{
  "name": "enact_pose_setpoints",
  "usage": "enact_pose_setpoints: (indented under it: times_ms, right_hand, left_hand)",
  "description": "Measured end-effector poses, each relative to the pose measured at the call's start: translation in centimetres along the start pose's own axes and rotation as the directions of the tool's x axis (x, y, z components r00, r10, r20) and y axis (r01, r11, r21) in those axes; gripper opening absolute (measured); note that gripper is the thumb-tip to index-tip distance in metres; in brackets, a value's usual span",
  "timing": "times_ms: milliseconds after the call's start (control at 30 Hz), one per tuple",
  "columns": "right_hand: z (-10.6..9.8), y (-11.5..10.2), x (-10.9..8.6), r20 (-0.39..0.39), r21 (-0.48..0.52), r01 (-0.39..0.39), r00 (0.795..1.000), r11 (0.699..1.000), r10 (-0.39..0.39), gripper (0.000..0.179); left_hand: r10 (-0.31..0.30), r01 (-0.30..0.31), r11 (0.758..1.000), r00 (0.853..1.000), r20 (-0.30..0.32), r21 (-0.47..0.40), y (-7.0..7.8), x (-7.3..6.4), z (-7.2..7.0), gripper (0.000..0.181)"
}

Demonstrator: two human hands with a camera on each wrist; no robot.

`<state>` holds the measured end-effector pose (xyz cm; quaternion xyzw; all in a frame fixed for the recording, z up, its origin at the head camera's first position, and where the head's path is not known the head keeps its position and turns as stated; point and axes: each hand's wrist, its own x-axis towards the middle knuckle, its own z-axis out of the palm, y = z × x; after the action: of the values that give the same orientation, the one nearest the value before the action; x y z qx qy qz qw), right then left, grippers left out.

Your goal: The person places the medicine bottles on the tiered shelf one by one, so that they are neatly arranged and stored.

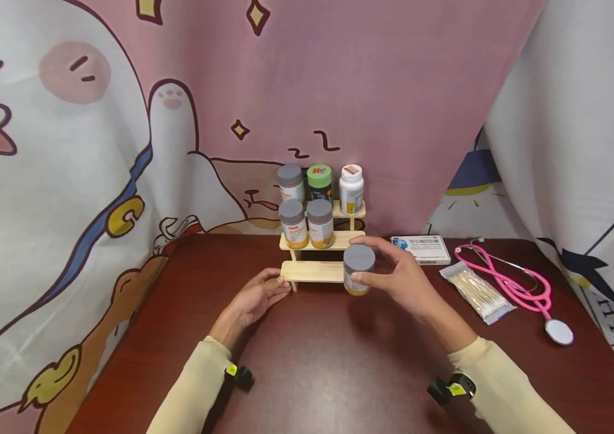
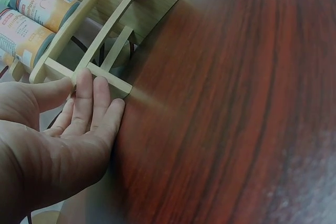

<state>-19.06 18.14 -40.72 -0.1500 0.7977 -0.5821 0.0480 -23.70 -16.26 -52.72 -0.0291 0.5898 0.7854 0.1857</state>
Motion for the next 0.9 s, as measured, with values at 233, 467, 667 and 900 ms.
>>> enact_pose_setpoints:
  times_ms: [233, 467, 667, 900]
  right_hand:
    - [-0.1, -0.9, 1.7, -0.043, -0.012, -0.061, 0.997, 0.998, 0.061, 0.064]
    - [-0.3, -1.4, 4.2, -0.108, 0.035, -0.032, 0.994, 0.999, 0.036, 0.063]
    - [0.0, -2.0, 5.6, -0.154, 0.008, -0.063, 0.986, 0.998, 0.064, 0.065]
    - [0.3, -1.6, 7.1, -0.201, 0.046, -0.057, 0.977, 0.997, 0.065, 0.063]
  left_hand:
    - [-0.015, 0.015, 1.0, 1.0, -0.006, 0.016, -0.5, -0.3, 0.1, 0.023]
    - [0.0, 0.0, 1.0, 1.0, -0.014, 0.009, -0.3, -0.4, 0.2, 0.025]
    - [-0.016, 0.016, 1.0, 1.0, -0.02, 0.005, 0.0, -0.3, 0.1, 0.024]
    - [-0.01, 0.01, 1.0, 1.0, -0.018, 0.002, 0.0, -0.2, 0.1, 0.024]
